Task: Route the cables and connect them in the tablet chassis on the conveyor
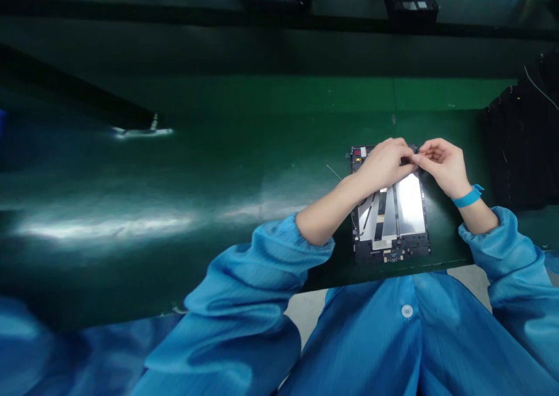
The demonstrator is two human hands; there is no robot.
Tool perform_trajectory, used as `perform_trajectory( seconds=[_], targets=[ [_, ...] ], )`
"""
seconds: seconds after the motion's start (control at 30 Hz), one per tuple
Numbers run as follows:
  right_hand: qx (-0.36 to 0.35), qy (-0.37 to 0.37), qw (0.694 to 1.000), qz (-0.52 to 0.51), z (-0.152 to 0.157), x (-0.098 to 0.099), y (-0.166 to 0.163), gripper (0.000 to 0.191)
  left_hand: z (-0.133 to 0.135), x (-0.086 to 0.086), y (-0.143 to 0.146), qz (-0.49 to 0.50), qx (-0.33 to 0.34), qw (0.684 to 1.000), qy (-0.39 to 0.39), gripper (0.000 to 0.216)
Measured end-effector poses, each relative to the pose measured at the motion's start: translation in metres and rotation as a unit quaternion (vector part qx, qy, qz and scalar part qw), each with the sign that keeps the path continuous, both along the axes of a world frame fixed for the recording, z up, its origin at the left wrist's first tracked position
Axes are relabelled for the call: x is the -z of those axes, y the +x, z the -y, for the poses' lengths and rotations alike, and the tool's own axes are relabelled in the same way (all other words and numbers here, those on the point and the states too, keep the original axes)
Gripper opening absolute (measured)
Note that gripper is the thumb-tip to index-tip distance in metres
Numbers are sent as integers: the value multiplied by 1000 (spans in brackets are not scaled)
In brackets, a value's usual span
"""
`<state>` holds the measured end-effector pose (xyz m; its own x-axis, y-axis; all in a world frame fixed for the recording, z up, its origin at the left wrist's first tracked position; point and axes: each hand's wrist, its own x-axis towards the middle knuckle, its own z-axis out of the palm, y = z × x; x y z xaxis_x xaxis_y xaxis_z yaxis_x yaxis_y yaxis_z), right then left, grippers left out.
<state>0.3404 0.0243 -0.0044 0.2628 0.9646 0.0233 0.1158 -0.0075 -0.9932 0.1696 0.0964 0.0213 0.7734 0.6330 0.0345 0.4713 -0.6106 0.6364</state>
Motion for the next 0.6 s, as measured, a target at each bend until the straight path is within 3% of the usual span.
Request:
perform_trajectory(
  seconds=[0.17,0.6],
  targets=[
    [-12,-34,999,38,-5,10,-3,29,2,5,-3,-18,-103,994,-8,14],
    [-58,-65,996,-3,-3,8,8,38,2,10,-5,-28,-100,995,13,18]
  ],
)
